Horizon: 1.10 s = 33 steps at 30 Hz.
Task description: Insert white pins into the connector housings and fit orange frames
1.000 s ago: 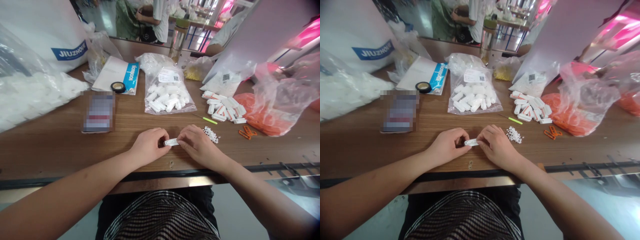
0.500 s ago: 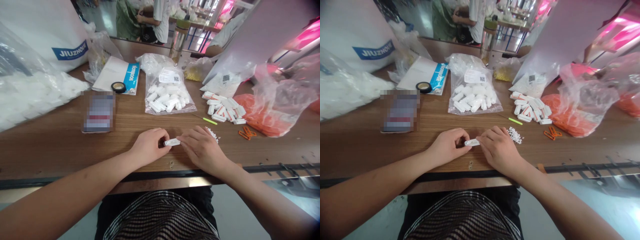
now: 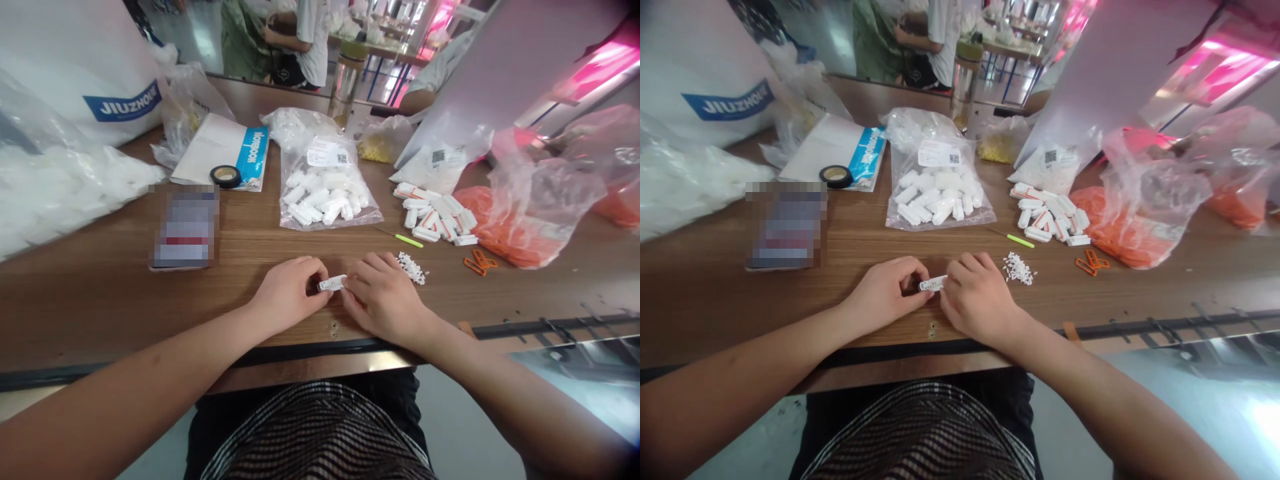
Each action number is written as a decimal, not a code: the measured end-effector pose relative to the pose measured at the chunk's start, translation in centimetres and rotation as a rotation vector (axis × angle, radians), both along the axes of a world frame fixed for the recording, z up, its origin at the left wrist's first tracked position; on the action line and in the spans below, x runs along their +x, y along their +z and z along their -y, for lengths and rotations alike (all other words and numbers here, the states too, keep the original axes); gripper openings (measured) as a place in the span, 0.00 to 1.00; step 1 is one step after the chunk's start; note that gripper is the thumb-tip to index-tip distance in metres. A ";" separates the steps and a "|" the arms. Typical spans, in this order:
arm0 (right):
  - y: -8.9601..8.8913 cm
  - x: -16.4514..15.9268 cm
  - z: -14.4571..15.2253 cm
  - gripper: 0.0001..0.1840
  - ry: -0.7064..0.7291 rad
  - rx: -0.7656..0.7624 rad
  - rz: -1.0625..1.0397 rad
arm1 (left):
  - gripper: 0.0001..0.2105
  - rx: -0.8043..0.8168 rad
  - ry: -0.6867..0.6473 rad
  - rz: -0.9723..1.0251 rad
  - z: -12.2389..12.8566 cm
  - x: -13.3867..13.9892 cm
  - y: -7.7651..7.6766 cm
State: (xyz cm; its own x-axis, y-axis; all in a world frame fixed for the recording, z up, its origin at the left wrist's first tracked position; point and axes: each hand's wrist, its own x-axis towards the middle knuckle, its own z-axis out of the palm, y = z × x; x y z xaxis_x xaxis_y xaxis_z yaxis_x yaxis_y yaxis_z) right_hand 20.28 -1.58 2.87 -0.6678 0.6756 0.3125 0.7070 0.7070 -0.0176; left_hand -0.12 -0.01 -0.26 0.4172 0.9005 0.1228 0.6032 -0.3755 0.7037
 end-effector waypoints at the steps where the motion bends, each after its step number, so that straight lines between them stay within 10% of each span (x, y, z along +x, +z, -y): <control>1: 0.1 0.4 -0.5 0.13 0.011 -0.091 -0.063 | 0.04 -0.003 0.002 0.001 0.0 0.0 0.0; 5: 0.2 4.8 -4.2 0.13 -0.102 -0.245 -0.266 | 0.04 -0.016 -0.002 -0.012 0.0 -0.1 0.2; 9: 0.0 9.6 -8.1 0.16 -0.537 -0.165 0.117 | 0.04 -0.028 -0.007 -0.021 0.1 -0.1 0.5; 15: 0.4 11.1 -9.5 0.14 -0.618 -0.214 0.328 | 0.04 -0.031 -0.012 -0.018 0.0 -0.1 0.6; 24: 2.6 10.7 -9.2 0.13 -0.583 -0.435 -0.318 | 0.04 -0.033 -0.011 -0.015 0.1 -0.1 0.8; 33: 0.9 6.4 -8.8 0.13 -0.604 -0.498 -0.730 | 0.04 -0.021 -0.019 -0.008 0.2 -0.1 1.0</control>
